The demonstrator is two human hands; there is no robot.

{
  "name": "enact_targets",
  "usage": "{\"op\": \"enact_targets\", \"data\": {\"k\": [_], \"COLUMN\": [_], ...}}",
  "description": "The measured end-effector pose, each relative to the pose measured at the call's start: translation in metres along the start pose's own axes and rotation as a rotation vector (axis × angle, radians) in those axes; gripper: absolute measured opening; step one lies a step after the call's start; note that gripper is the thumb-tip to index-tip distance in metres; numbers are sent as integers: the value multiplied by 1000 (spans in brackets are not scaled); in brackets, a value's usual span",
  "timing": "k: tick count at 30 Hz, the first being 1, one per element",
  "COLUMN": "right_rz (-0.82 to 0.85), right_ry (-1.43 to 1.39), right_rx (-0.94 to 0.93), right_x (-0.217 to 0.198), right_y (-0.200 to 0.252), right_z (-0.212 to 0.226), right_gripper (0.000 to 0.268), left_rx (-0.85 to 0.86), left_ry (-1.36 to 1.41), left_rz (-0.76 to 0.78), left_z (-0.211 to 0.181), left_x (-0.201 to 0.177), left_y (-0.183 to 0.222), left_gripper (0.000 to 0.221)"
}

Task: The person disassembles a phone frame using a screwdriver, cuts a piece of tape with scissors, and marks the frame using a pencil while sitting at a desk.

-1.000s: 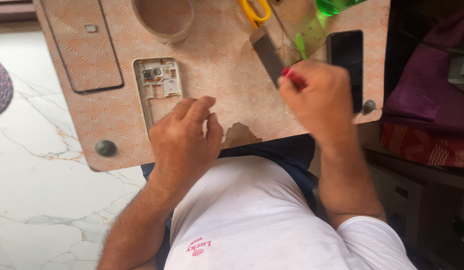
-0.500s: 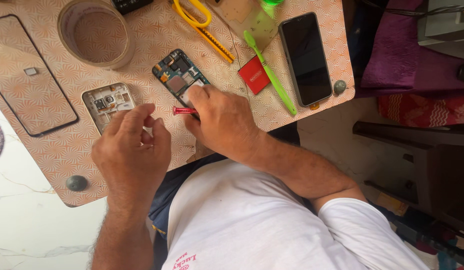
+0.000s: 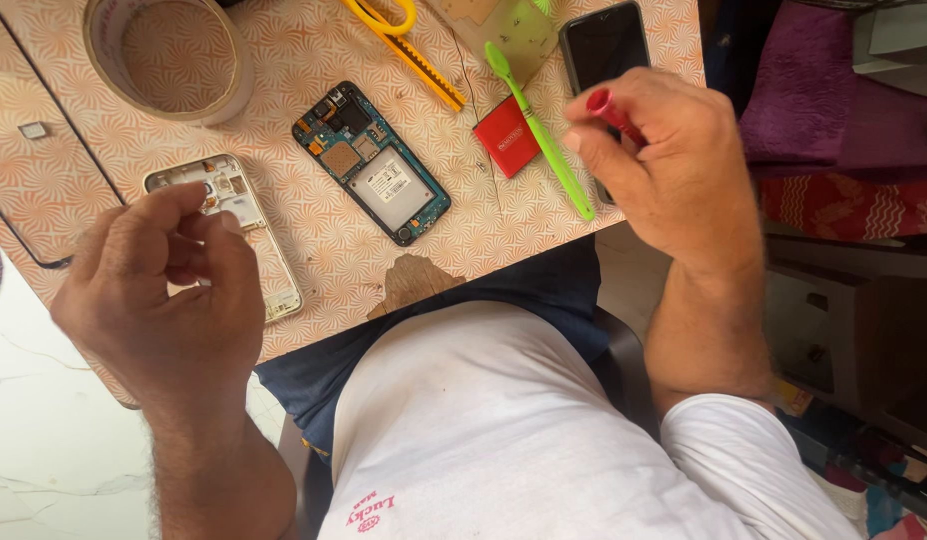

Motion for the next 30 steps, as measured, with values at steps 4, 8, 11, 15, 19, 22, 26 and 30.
{"op": "enact_targets", "data": {"k": [4, 8, 11, 15, 19, 22, 26, 30], "right_rz": [100, 103, 102, 124, 123, 141, 217, 318], "right_ry": [5, 118, 179, 219, 256, 259, 209, 25], "right_rx": [-150, -217, -250, -250, -230, -280, -290, -237], "right_x": [28, 52, 60, 65, 71, 73, 69, 69], "right_y": [-2, -3, -3, -5, -9, -8, -9, -5], "right_z": [7, 4, 2, 3, 5, 6, 11, 31], "right_gripper": [14, 16, 21, 22, 16, 16, 11, 10], "left_rx": [-10, -44, -53, -23, -78, -70, -67, -33], "left_ry": [67, 66, 37, -36, 4, 50, 127, 27], "left_rz": [14, 18, -1, -32, -41, -47, 3, -11], "left_z": [1, 5, 8, 12, 18, 22, 27, 32], "left_x": [-1, -2, -5, -7, -4, -3, -2, -8], "left_y": [2, 7, 9, 11, 15, 17, 19, 21], "left_gripper": [13, 12, 12, 15, 15, 20, 17, 25]}}
Point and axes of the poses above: each hand's wrist, its own y-axis away from the middle knuckle, its own x-axis out of the palm, z = x × y, the point moved 2 cm from there along -y, towards the middle knuckle, and after that the axes turned 9 degrees about -z, right-handed, at the moved point
